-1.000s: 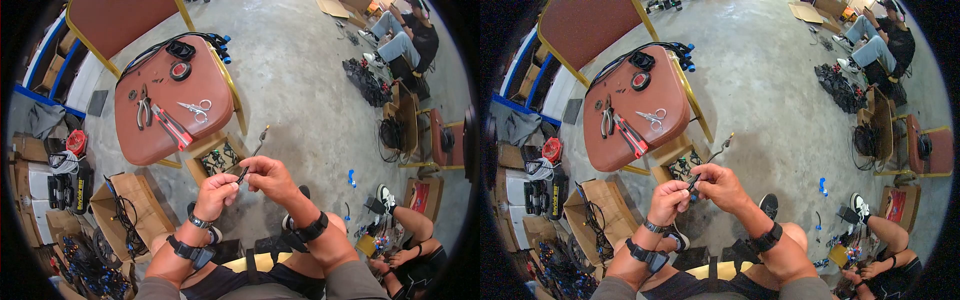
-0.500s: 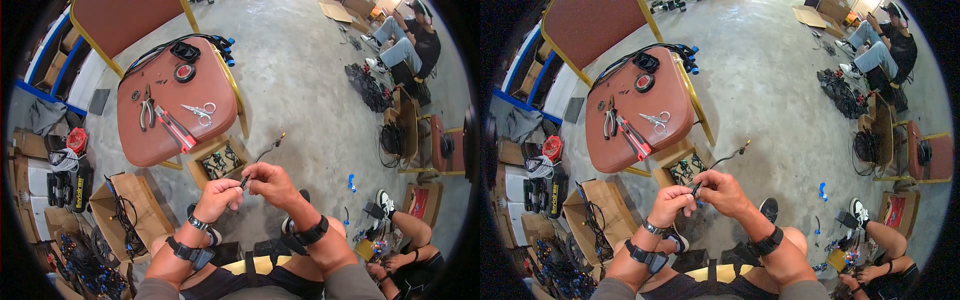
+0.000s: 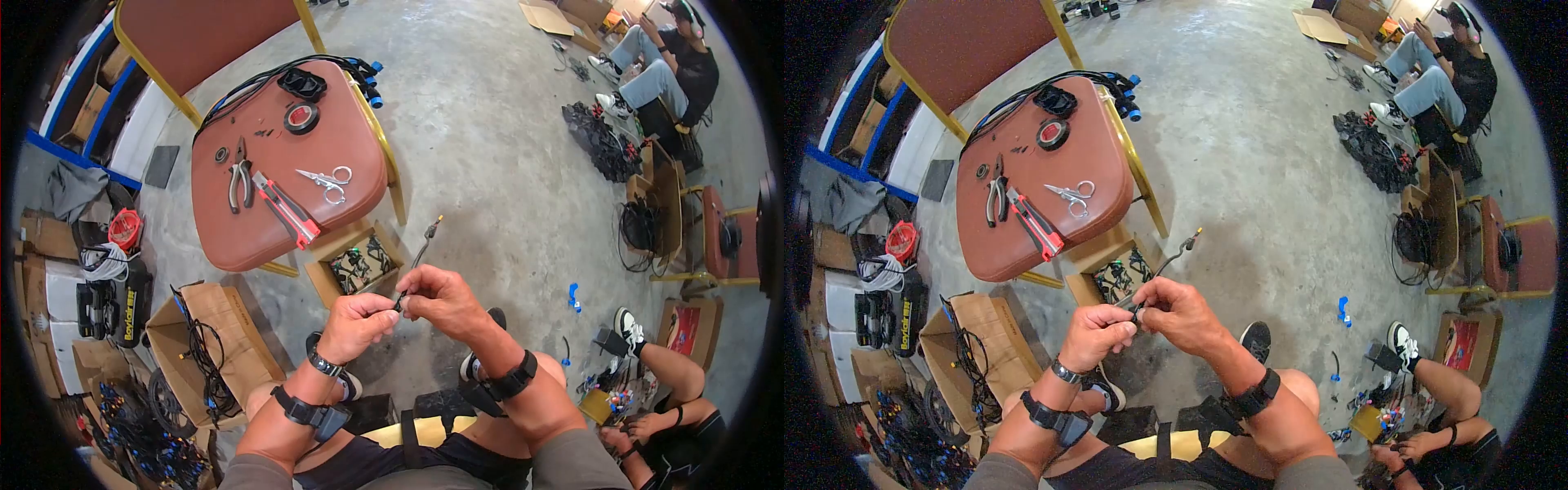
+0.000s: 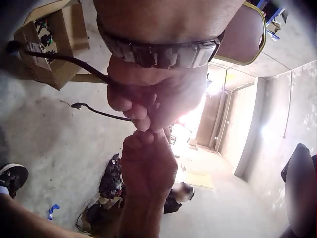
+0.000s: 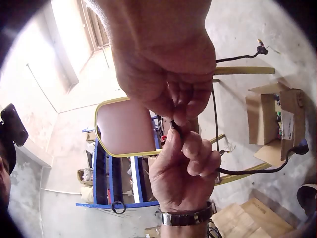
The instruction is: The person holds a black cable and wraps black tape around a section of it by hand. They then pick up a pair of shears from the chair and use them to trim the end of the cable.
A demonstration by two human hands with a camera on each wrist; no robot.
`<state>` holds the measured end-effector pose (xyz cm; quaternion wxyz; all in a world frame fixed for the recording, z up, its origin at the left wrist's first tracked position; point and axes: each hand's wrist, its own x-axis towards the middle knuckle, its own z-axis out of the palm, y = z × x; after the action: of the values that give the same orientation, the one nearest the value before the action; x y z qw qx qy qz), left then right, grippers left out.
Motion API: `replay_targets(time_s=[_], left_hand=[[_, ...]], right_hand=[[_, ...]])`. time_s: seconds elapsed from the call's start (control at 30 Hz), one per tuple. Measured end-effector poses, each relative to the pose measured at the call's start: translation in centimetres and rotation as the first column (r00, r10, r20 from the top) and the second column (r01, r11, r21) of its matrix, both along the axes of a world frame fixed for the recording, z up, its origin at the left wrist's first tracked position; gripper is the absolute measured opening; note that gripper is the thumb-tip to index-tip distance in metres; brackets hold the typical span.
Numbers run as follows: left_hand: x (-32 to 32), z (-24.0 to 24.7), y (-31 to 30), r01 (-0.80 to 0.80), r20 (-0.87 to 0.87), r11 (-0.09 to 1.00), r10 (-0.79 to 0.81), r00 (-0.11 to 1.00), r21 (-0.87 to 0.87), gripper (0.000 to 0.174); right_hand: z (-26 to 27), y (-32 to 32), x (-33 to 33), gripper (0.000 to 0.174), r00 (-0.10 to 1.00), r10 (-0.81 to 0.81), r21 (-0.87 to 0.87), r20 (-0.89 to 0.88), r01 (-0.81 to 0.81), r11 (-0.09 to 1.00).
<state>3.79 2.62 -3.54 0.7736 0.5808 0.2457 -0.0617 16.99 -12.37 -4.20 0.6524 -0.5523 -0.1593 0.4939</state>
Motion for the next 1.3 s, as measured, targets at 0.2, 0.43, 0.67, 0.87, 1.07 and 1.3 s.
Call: replay_targets(time_s=[0.2, 0.43, 0.67, 0.87, 1.07, 1.3], left_hand=[[-0.1, -0.4, -0.5, -0.058, 0.026, 0.998, 0.058, 0.998, -0.02, 0.013], [0.2, -0.4, -0.3, -0.078, 0.046, 0.996, 0.08, 0.996, -0.04, 0.012], [0.1, -0.7, -0.5, -0.063, 0.046, 0.998, 0.063, 0.997, 0.012, 0.013], [0.2, -0.3, -0.7, -0.059, 0.005, 0.998, 0.059, 0.998, -0.017, 0.012], [0.0, -0.8, -0.5, -0.052, 0.018, 0.996, 0.053, 0.998, -0.074, 0.012], [-0.2, -1.6, -0.4, -0.062, 0.001, 0.984, 0.063, 0.998, -0.166, 0.012]], right_hand=[[0.0, 0.0, -0.1, 0.025, 1.0, -0.013, 0.001, 0.024, 0.013, 1.0], [-0.3, 0.0, 0.3, 0.026, 0.999, 0.009, 0.04, 0.031, -0.01, 0.999], [0.5, 0.0, 0.4, 0.02, 0.996, 0.092, -0.054, 0.023, -0.091, 0.994], [0.4, 0.0, 0.3, 0.018, 0.996, 0.08, -0.035, 0.037, -0.079, 0.996], [0.5, 0.0, 0.3, 0.016, 0.996, 0.082, -0.056, 0.046, -0.079, 0.995], [0.7, -0.1, 0.3, 0.016, 0.993, 0.091, -0.066, 0.08, -0.086, 0.994]])
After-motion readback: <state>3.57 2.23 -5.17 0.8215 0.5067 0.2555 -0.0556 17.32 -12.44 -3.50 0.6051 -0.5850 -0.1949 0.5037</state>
